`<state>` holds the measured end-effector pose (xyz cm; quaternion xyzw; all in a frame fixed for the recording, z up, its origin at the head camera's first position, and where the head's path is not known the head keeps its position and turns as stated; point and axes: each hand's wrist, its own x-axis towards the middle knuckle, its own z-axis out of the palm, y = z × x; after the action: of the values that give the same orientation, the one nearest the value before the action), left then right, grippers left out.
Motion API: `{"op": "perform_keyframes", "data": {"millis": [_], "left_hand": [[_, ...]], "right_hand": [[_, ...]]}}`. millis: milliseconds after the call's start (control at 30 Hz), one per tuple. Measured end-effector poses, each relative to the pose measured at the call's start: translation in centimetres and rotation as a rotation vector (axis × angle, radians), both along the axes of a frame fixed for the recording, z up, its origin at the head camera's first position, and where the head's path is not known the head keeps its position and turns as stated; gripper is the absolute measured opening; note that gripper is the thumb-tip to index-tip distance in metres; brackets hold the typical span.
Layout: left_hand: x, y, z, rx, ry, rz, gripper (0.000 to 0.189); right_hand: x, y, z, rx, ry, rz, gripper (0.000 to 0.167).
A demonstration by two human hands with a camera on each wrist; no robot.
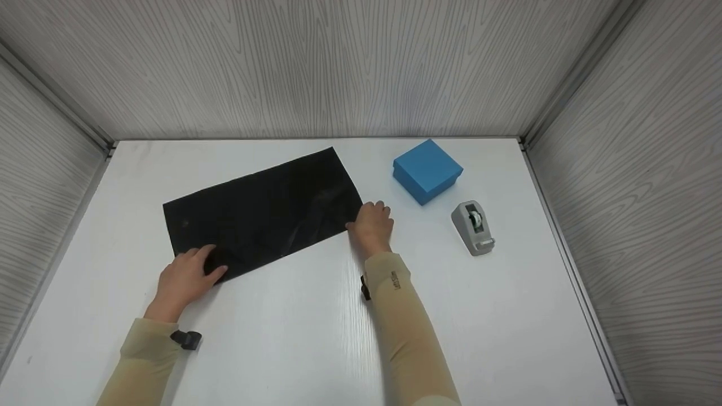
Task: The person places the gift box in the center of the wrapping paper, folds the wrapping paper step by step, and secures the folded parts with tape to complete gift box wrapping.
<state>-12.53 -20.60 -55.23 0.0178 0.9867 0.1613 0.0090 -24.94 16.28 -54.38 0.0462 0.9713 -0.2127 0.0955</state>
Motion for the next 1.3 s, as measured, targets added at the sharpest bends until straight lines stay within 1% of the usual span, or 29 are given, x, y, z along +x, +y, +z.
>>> {"op": "perform_keyframes", "data": {"millis": [133,233,300,400,467,533,633,700,767,833,933,1033,1167,1300], "left_hand": [[-0.1,0.0,-0.1,0.000,0.002,0.001,0.058],[-0.1,0.0,0.0,0.004,-0.003,0.003,0.058],[-0.1,0.0,0.1,0.007,-0.006,0.005,0.058],[-0.1,0.0,0.1,0.008,-0.005,0.005,0.058],[-0.1,0.0,0.2,0.006,-0.002,0.004,0.058],[-0.1,0.0,0.2,0.004,-0.001,0.002,0.057],[-0.1,-0.1,0.2,0.005,-0.004,0.001,0.056],[-0.1,-0.1,0.3,0.010,-0.008,0.001,0.056],[-0.1,-0.1,0.4,0.013,-0.010,0.000,0.056],[-0.1,-0.2,0.4,0.013,-0.011,-0.001,0.055],[-0.1,-0.3,0.3,0.016,-0.011,0.002,0.055],[-0.1,-0.5,0.4,0.032,-0.019,0.009,0.055],[0.1,-0.7,0.7,0.063,-0.025,0.011,0.055],[0.3,-0.6,0.7,0.087,-0.019,0.007,0.055]], "right_hand": [[0.1,-0.1,-0.1,-0.021,0.008,0.002,0.048],[0.0,-0.1,-0.1,-0.068,0.015,0.000,0.041],[-0.1,-0.2,-0.2,-0.124,0.024,-0.004,0.036],[-0.2,-0.2,0.0,-0.239,0.049,-0.012,0.031],[-0.3,-0.2,0.2,-0.334,0.063,-0.024,0.034],[-0.3,-0.2,0.4,-0.428,0.075,-0.043,0.042],[-0.5,-0.1,0.8,-0.537,0.084,-0.105,0.053],[-0.6,-0.1,1.0,-0.588,0.089,-0.164,0.052],[-0.7,0.0,1.2,-0.603,0.097,-0.219,0.045],[-0.7,0.1,1.4,-0.598,0.106,-0.255,0.038],[-0.5,0.4,1.5,-0.559,0.094,-0.274,0.032],[-0.1,1.0,1.7,-0.529,0.048,-0.287,0.030],[0.6,1.8,2.2,-0.570,-0.017,-0.307,0.027],[1.5,2.7,2.8,-0.627,-0.051,-0.304,0.023]]}}
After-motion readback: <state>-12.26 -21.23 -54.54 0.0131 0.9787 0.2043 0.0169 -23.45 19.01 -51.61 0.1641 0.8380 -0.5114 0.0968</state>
